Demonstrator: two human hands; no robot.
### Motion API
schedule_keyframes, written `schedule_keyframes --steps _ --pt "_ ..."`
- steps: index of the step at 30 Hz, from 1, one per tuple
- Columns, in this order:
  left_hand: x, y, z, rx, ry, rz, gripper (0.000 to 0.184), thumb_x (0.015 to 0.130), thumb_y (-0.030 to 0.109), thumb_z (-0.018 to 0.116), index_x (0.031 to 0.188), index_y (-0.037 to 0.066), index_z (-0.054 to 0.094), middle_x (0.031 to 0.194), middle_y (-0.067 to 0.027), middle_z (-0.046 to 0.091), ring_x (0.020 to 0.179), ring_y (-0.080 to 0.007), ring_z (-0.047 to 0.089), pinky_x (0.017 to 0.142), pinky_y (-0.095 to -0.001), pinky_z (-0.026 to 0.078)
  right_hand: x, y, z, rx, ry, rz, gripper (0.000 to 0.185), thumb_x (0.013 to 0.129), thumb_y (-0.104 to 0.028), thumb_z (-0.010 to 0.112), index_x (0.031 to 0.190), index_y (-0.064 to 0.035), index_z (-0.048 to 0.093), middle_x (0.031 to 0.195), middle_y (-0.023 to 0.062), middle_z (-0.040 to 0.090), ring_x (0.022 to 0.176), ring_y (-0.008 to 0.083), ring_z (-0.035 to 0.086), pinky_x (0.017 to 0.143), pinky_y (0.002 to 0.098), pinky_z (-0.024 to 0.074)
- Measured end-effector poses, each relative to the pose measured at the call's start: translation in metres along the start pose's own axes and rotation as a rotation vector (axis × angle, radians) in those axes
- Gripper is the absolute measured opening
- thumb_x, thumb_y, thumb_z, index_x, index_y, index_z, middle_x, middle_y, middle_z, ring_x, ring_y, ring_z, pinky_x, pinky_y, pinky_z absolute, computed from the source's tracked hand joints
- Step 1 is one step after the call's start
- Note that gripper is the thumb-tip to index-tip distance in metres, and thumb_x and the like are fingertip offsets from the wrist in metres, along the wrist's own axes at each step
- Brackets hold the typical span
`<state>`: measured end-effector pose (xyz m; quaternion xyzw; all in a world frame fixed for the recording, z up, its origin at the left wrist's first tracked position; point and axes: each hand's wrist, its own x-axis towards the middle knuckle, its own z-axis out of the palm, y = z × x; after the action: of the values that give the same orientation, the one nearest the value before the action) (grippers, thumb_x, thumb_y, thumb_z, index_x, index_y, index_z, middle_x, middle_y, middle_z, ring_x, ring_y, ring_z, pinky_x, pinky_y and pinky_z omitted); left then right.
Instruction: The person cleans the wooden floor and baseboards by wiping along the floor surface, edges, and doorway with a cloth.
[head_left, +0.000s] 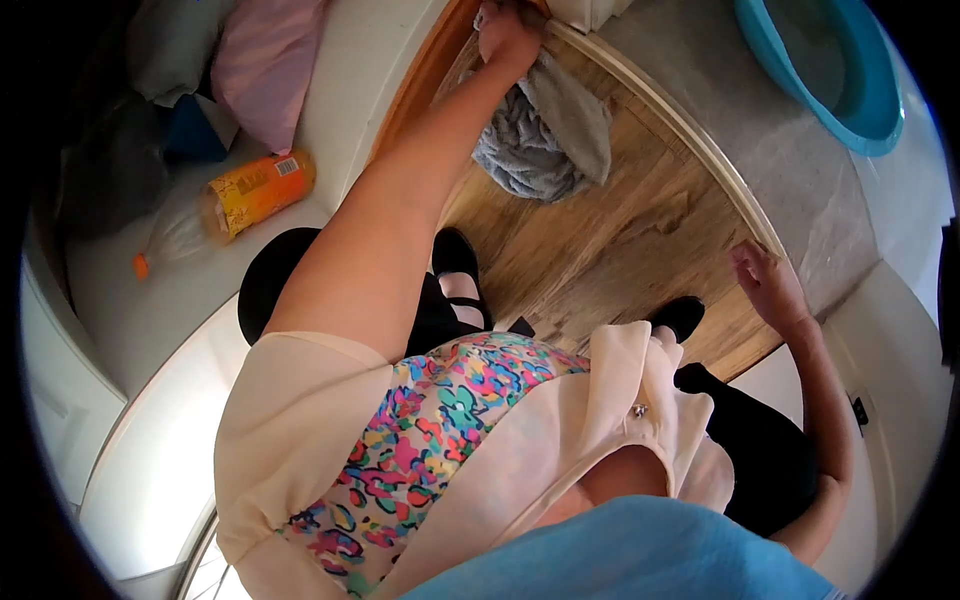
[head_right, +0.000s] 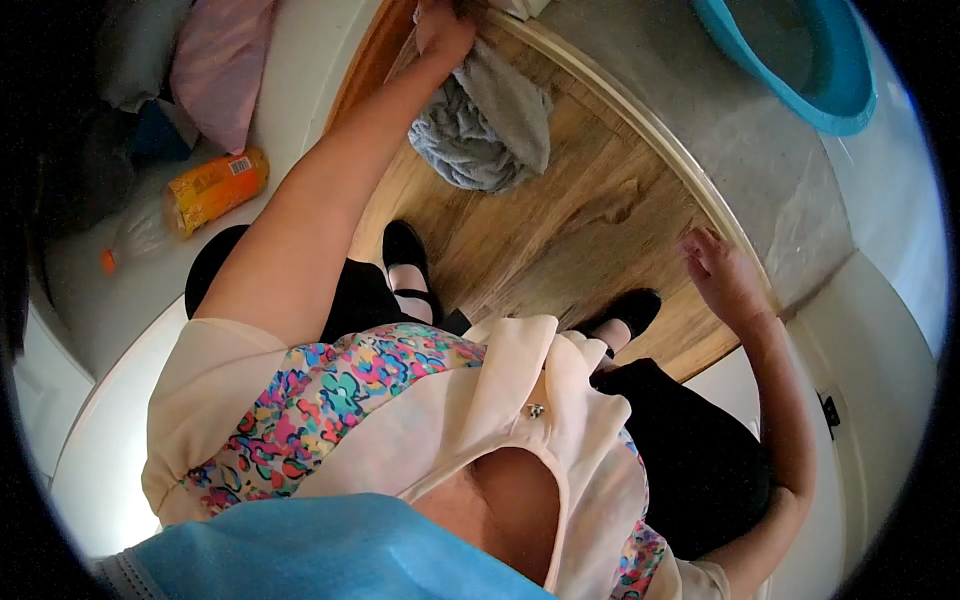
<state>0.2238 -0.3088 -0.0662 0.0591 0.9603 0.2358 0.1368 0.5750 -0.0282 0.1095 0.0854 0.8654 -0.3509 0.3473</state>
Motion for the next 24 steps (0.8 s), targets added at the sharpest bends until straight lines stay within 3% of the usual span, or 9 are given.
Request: schedule_keyframes --steps 2,4,8,10,13,20,22,24 --pt "0.006 -0.011 0.011 -0.055 0.074 -0.021 0.044 0.091 0.030 0.052 0.119 -0.004 0.059 0.130 -0.0278 0.052 0.118 -0.0410 0.051 0.098 -0.0459 0.043 0.000 0.001 0.002 0.033 -0.024 0.037 0.013 0.089 0.001 0.056 0.102 0.0006 0.057 0.095 0.0147 0.066 0.092 0.0296 0.067 0.081 0.0372 0.0535" --pt "0.012 -0.011 0.009 0.162 0.084 0.073 0.044 0.091 0.029 0.052 0.122 0.000 0.060 0.129 -0.0278 0.052 0.118 -0.0416 0.051 0.100 -0.0454 0.043 0.001 0.005 0.004 0.039 0.008 0.006 0.012 0.089 0.002 0.056 0.101 0.0007 0.057 0.096 0.0148 0.066 0.092 0.0295 0.067 0.081 0.0372 0.0535" --pt "0.007 -0.010 -0.011 0.014 -0.069 0.179 0.045 0.090 0.028 0.054 0.128 0.004 0.057 0.129 -0.0271 0.052 0.119 -0.0404 0.050 0.098 -0.0479 0.045 -0.010 -0.009 0.003 0.005 0.064 0.009 0.011 0.089 0.001 0.055 0.100 0.0009 0.057 0.096 0.0157 0.066 0.091 0.0297 0.067 0.079 0.0375 0.0533" --pt "0.013 -0.039 0.010 -0.123 -0.037 0.055 0.052 0.081 0.028 0.063 0.127 0.003 0.060 0.139 -0.0211 0.048 0.122 -0.0380 0.052 0.099 -0.0429 0.047 -0.009 -0.001 0.006 0.001 0.090 -0.032 0.010 0.089 -0.001 0.056 0.099 0.0013 0.057 0.096 0.0169 0.065 0.090 0.0312 0.066 0.077 0.0384 0.0524" --pt "-0.034 -0.023 0.014 -0.017 -0.051 0.181 0.050 0.080 0.026 0.063 0.126 0.006 0.061 0.136 -0.0184 0.052 0.122 -0.0358 0.053 0.101 -0.0435 0.044 -0.006 -0.004 0.003 -0.061 0.022 -0.026 0.016 0.090 -0.004 0.057 0.106 0.0003 0.058 0.105 0.0173 0.066 0.097 0.0343 0.065 0.081 0.0416 0.0526" --pt "-0.053 -0.031 0.009 -0.072 -0.137 0.122 0.054 0.082 0.027 0.061 0.131 0.006 0.056 0.134 -0.0193 0.052 0.120 -0.0374 0.053 0.099 -0.0455 0.045 0.000 -0.017 0.002 -0.166 0.041 -0.134 0.015 0.090 -0.005 0.057 0.103 -0.0013 0.058 0.103 0.0176 0.065 0.095 0.0366 0.064 0.080 0.0438 0.0521" --pt "-0.035 -0.042 0.012 -0.165 0.181 0.122 0.054 0.083 0.029 0.060 0.132 0.007 0.056 0.132 -0.0189 0.053 0.119 -0.0370 0.054 0.099 -0.0455 0.045 0.000 -0.016 0.003 -0.134 0.058 -0.114 0.014 0.090 -0.006 0.057 0.103 -0.0026 0.058 0.101 0.0177 0.065 0.093 0.0381 0.063 0.080 0.0446 0.0514" --pt "-0.030 -0.046 0.010 -0.080 0.135 0.143 0.052 0.084 0.029 0.059 0.132 0.007 0.056 0.132 -0.0196 0.053 0.120 -0.0369 0.053 0.098 -0.0463 0.046 -0.001 -0.017 0.005 -0.138 0.039 -0.082 0.014 0.090 -0.006 0.057 0.103 -0.0028 0.058 0.101 0.0177 0.064 0.094 0.0381 0.063 0.080 0.0444 0.0512"
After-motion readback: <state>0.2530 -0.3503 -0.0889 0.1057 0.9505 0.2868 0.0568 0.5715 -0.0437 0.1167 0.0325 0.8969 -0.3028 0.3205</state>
